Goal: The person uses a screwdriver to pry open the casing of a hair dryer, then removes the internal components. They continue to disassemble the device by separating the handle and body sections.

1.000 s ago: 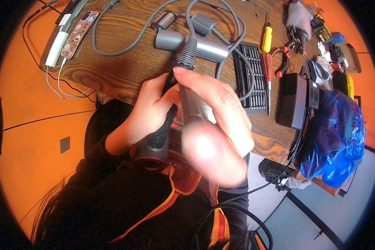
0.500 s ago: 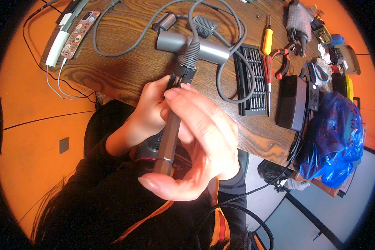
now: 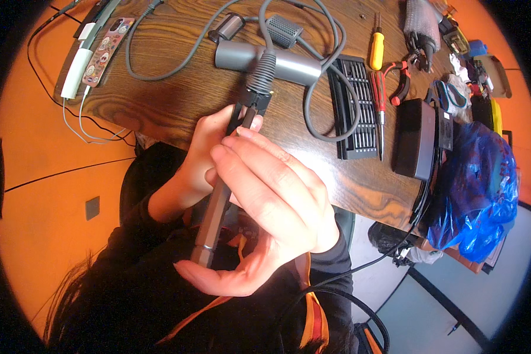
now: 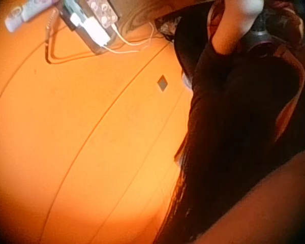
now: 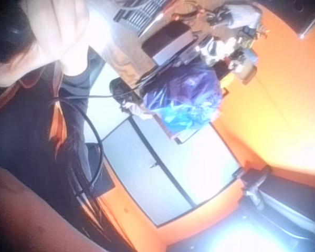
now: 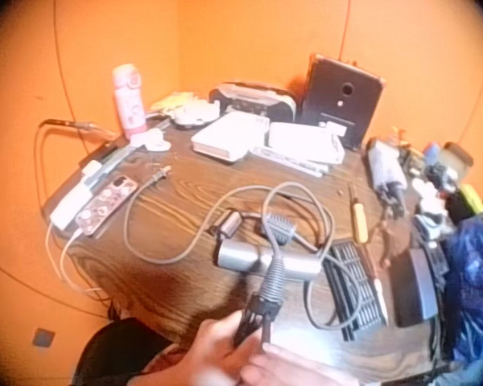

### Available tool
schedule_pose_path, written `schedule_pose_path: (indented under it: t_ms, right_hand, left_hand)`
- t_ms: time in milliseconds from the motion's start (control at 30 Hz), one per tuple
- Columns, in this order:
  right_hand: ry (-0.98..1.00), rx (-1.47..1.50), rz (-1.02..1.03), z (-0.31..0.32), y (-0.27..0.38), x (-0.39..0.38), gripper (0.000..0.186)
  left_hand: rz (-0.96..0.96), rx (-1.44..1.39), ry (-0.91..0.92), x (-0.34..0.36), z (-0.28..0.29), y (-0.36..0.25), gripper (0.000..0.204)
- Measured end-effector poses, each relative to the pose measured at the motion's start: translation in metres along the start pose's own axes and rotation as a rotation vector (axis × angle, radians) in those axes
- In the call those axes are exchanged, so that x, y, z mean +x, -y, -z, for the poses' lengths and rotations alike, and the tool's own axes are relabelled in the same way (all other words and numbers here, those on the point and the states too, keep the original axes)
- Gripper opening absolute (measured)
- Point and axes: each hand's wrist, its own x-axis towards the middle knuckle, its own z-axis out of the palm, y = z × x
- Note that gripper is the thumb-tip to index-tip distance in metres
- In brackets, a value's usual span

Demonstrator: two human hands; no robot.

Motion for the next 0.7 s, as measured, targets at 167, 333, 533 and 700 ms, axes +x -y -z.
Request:
schedule_pose_path:
  t_ms: [167, 333, 533, 700]
  right_hand:
    - [0.019, 0.019, 0.006, 0.001, -0.001, -0.001, 0.052]
    - [0.085, 0.039, -0.018, 0.014, -0.003, -0.005, 0.05]
    - [0.215, 0.091, -0.116, 0.034, -0.009, -0.005, 0.048]
    - [0.214, 0.113, -0.304, 0.035, -0.008, -0.006, 0.046]
  left_hand:
    - [0.099, -0.028, 0.035, -0.003, 0.002, -0.001, 0.035]
    - [0.107, -0.001, 0.005, -0.001, 0.0, 0.002, 0.022]
    - [0.087, 0.075, -0.075, 0.001, -0.005, 0.004, 0.018]
    - [0.169, 0.078, -0.042, 0.0, -0.003, 0.002, 0.014]
